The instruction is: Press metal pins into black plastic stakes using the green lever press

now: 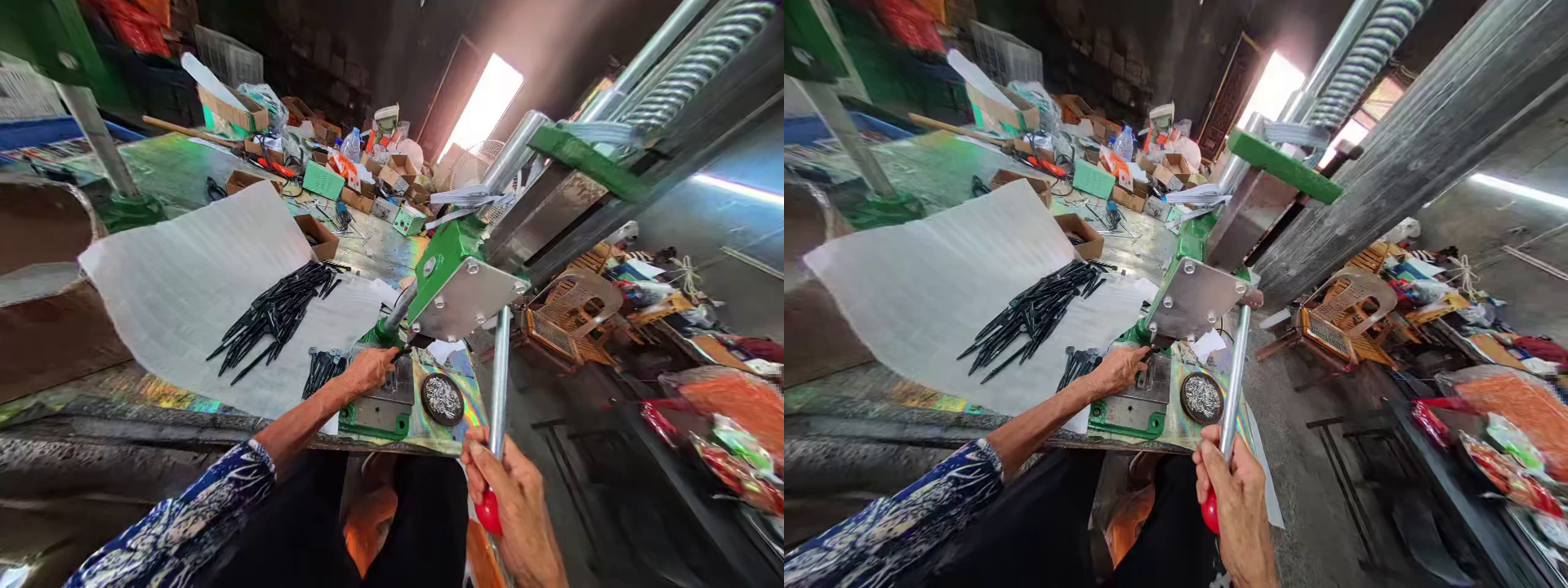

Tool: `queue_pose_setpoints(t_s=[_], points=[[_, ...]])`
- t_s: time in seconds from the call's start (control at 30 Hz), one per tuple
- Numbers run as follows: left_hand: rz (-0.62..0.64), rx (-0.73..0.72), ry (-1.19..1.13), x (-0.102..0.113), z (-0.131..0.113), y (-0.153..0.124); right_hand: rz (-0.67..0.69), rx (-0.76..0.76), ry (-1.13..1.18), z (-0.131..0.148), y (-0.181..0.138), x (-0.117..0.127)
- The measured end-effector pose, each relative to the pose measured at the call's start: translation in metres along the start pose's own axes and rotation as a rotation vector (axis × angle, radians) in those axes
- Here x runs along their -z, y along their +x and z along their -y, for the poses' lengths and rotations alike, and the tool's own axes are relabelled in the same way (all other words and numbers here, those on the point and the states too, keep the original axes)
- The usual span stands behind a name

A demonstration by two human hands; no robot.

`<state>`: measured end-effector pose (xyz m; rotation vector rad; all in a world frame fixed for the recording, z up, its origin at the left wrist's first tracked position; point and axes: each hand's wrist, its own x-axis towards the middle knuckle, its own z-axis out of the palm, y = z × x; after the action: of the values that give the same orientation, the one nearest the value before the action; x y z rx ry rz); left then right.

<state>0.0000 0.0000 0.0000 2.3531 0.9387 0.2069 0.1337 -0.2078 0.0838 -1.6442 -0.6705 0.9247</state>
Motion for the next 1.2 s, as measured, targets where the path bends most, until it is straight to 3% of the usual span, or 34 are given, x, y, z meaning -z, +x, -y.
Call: queue_pose_setpoints(t_s=[0.23, 0.43, 0.63, 0.8, 0.93, 1.2], points=[[-0.066, -0.038, 0.027, -0.007, 0.006, 0.003, -0.020, 0.100, -0.043, -0.019, 0.020, -0.011], [-0.072, -0.051, 0.010, -0.013, 0.008, 0.002, -0.067, 0.066, -0.132, -0.018, 0.020, -0.012], [-0.081, -0.040, 0.013, -0.018, 0.010, 0.003, -0.260, 0.168, -0.109, -0.031, 0.033, -0.026], [-0.050, -0.061, 0.028, -0.017, 0.015, 0.006, -0.215, 0.159, -0.079, -0.035, 0.038, -0.029], [-0.066, -0.067, 0.049, -0.013, 0.008, 0.005, -0.161, 0.138, -0.081, -0.019, 0.024, -0.021], [-0.081, -0.022, 0.162, -0.012, -0.002, -0.004, -0.101, -0.022, -0.271, 0.041, -0.026, 0.002]])
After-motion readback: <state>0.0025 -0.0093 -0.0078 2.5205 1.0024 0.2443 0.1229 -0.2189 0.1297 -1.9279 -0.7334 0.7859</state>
